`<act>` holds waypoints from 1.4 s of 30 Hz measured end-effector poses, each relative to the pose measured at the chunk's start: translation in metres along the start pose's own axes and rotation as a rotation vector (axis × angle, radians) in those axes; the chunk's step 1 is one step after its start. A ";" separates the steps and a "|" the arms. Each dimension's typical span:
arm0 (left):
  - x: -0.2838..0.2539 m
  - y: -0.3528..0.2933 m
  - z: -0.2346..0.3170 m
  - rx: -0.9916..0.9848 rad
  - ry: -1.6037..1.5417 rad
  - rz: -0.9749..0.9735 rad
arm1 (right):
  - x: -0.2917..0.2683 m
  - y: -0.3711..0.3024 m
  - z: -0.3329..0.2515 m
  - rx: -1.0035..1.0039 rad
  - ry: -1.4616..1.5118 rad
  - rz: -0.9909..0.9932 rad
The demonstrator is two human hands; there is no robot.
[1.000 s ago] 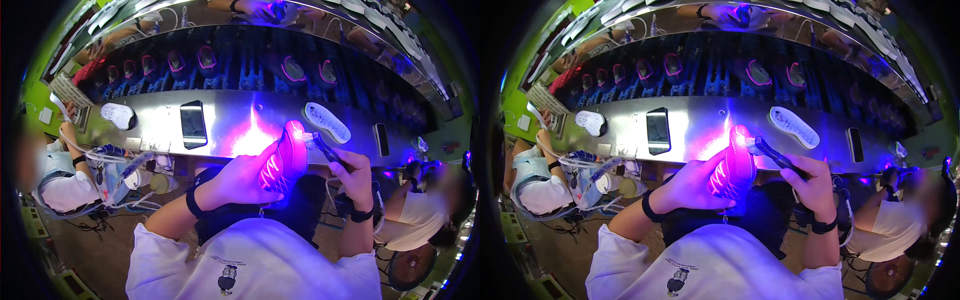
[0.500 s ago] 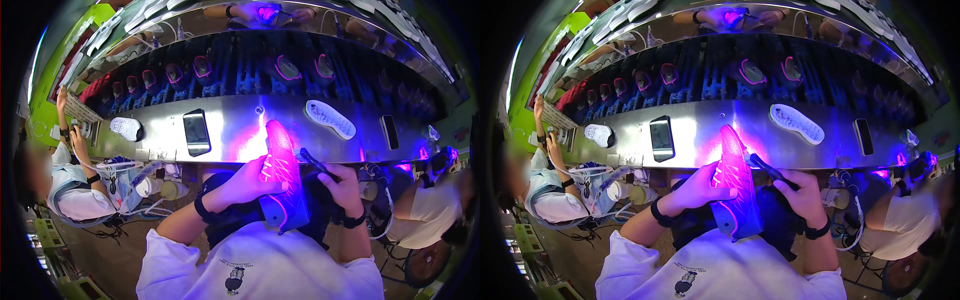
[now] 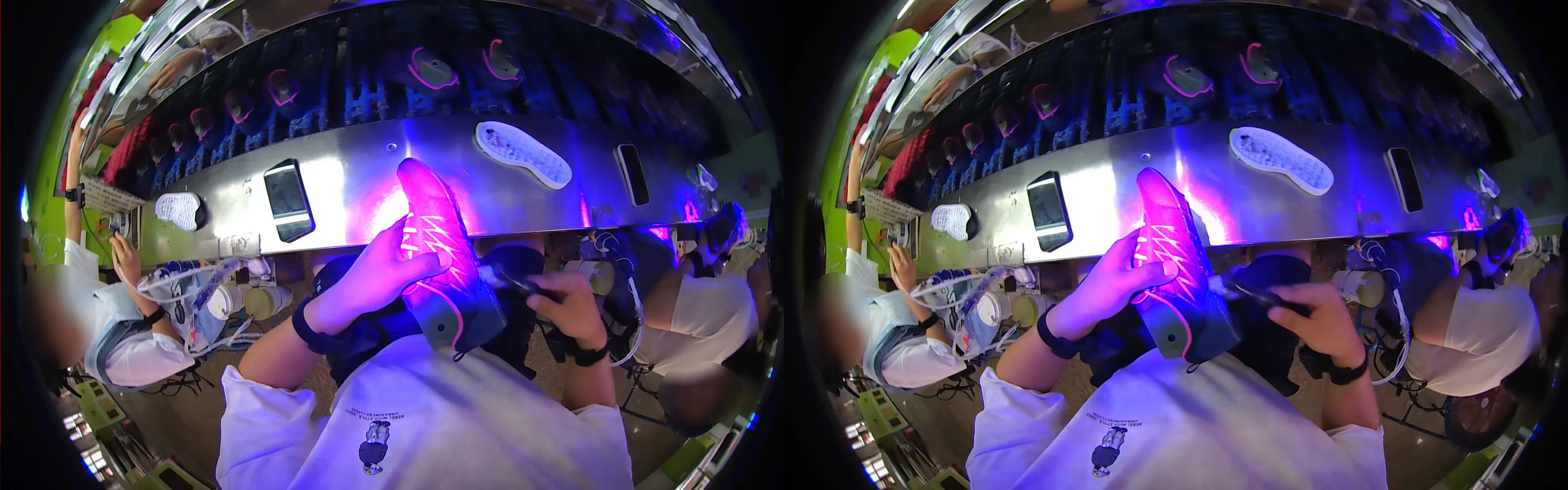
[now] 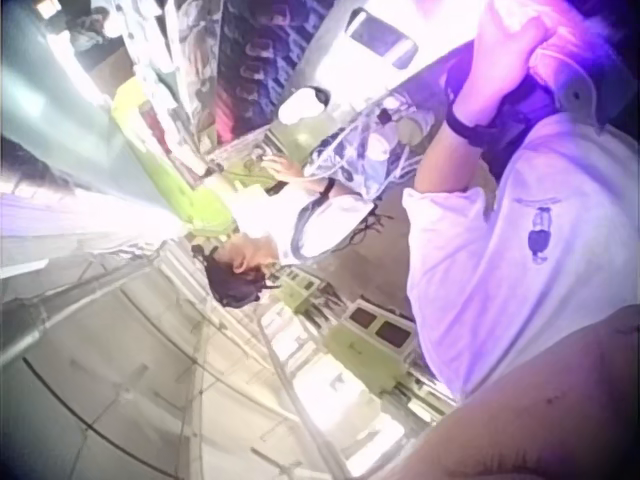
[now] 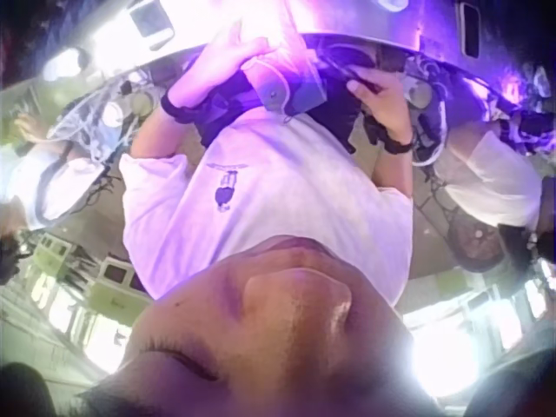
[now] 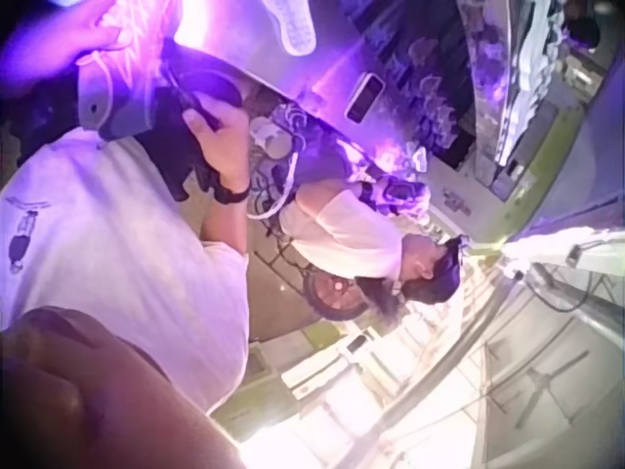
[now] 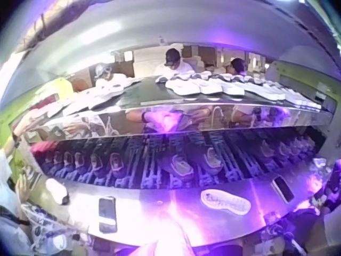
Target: Applying adhesive or primer to shoe components at a manufacturing production line.
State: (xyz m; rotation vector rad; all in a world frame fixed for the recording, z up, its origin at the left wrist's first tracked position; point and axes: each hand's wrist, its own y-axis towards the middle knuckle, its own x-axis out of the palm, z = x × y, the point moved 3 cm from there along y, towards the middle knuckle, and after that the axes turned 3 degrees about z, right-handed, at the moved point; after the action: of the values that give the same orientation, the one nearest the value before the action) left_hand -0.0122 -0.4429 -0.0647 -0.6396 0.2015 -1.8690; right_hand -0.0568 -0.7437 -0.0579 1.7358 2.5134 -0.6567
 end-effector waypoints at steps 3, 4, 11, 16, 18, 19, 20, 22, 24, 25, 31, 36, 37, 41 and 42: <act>-0.001 -0.005 -0.002 0.038 0.009 0.016 | -0.003 -0.014 -0.001 0.118 0.060 -0.067; 0.000 -0.007 -0.003 0.038 0.046 0.022 | -0.002 -0.010 -0.006 0.118 0.010 -0.040; 0.000 -0.024 0.001 0.038 -0.011 0.022 | 0.003 -0.003 -0.034 -0.071 -0.081 -0.008; -0.016 -0.027 -0.002 0.032 -0.072 0.087 | -0.004 -0.021 -0.045 -0.026 -0.161 -0.093; -0.019 -0.030 -0.004 0.007 -0.065 0.117 | -0.001 -0.025 -0.045 -0.045 -0.161 -0.089; -0.022 -0.033 -0.005 0.015 -0.075 0.132 | 0.000 -0.026 -0.044 -0.061 -0.153 -0.071; -0.024 -0.034 -0.008 -0.017 -0.116 0.123 | 0.002 -0.029 -0.044 -0.127 -0.221 -0.039; -0.030 -0.036 -0.016 -0.033 -0.168 0.125 | 0.009 -0.030 -0.047 -0.154 -0.289 -0.002; -0.034 -0.037 -0.025 -0.097 -0.281 0.116 | 0.017 -0.032 -0.051 -0.165 -0.332 0.086; -0.035 -0.038 -0.024 -0.080 -0.289 0.124 | 0.019 -0.032 -0.051 -0.180 -0.342 0.076; -0.035 -0.055 -0.021 -0.257 -0.517 -0.051 | 0.021 -0.021 -0.083 -0.305 -0.416 0.169; -0.026 -0.063 -0.014 -0.367 -0.634 0.066 | 0.018 -0.009 -0.108 -0.345 -0.454 0.160; -0.027 -0.062 -0.017 -0.368 -0.632 0.063 | 0.018 -0.006 -0.113 -0.378 -0.477 0.149; -0.028 -0.056 -0.028 -0.461 -0.845 -0.093 | 0.016 0.006 -0.122 -0.432 -0.497 0.136; -0.025 -0.056 -0.030 -0.501 -0.965 -0.159 | 0.017 0.011 -0.122 -0.430 -0.497 0.135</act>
State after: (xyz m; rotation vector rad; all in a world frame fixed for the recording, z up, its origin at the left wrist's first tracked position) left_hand -0.0671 -0.4035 -0.0736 -1.8582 -0.0270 -1.4535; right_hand -0.0263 -0.6832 0.0457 1.3690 1.9954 -0.4272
